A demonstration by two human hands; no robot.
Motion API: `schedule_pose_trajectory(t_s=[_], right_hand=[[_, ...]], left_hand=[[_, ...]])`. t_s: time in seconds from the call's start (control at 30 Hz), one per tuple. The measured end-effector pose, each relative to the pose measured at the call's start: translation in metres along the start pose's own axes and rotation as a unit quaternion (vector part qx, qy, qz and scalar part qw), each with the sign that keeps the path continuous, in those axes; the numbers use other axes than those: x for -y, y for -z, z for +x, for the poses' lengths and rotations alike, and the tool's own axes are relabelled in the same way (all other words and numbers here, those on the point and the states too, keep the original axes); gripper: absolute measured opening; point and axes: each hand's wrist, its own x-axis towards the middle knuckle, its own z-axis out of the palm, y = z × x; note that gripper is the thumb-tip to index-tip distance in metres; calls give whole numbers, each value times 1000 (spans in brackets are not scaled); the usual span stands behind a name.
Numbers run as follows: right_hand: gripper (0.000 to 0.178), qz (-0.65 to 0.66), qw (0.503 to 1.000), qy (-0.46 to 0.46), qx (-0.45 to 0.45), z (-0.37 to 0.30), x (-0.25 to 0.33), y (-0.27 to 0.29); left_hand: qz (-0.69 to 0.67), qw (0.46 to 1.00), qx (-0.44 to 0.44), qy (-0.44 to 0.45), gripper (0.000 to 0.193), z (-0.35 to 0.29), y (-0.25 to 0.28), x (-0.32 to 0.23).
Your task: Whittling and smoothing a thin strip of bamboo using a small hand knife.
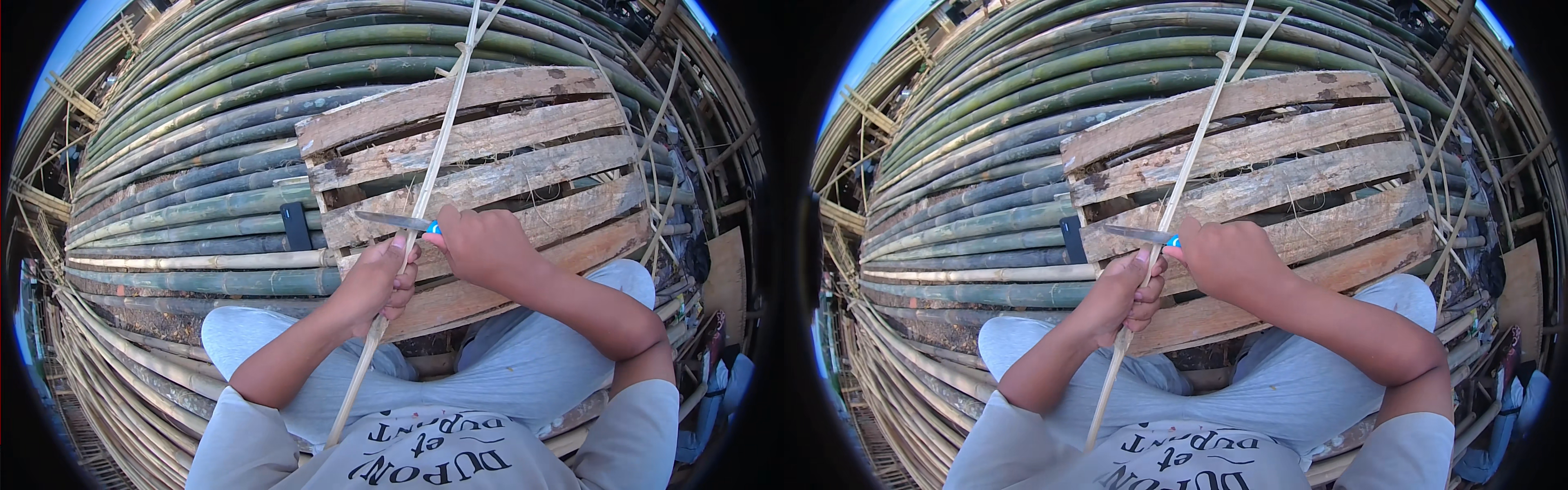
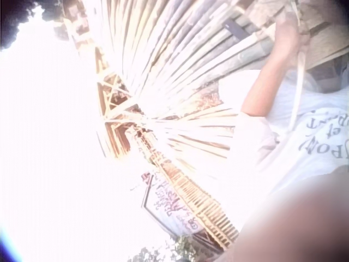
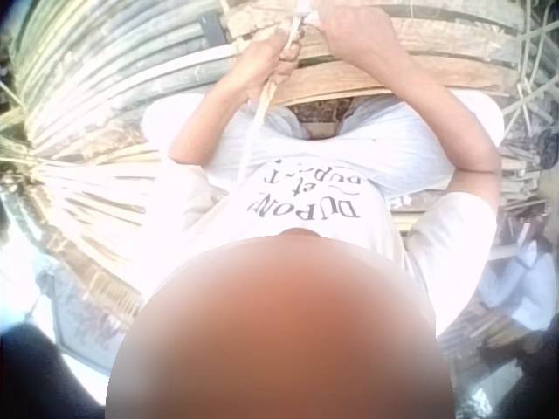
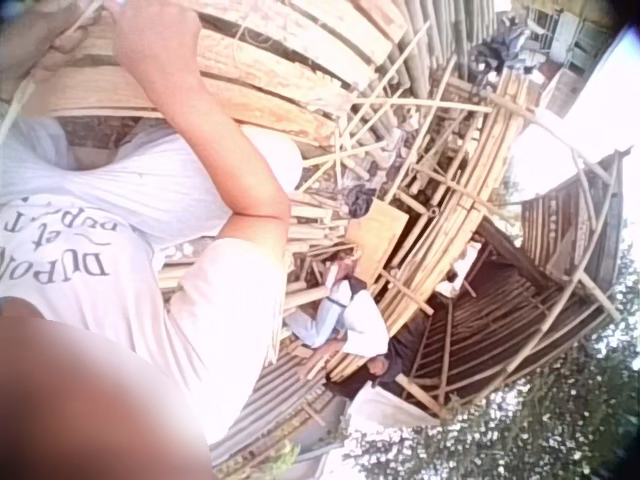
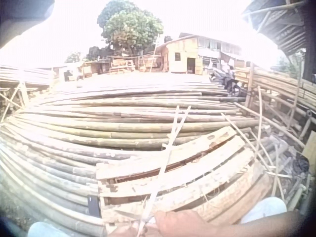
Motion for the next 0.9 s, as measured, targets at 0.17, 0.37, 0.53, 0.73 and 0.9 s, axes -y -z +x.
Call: schedule_pose_trajectory(t_s=[0.17,0.37,0.53,0.73,0.9], right_hand=[[35,7,1000,25,-13,2,-10,1],[35,31,999,-20,-16,1,9,14],[35,-74,993,-73,-55,7,-40,-11],[36,-65,995,-53,-53,11,-25,23],[36,-41,999,-21,10,2,-18,2]], left_hand=[[-7,1000,18,7,33,-3,-1,-3],[-5,1000,-7,-3,33,-1,3,2],[-22,1000,14,18,34,-15,-9,0],[5,1000,19,3,35,-8,-3,4],[-1,1000,18,20,36,-8,-8,3]])
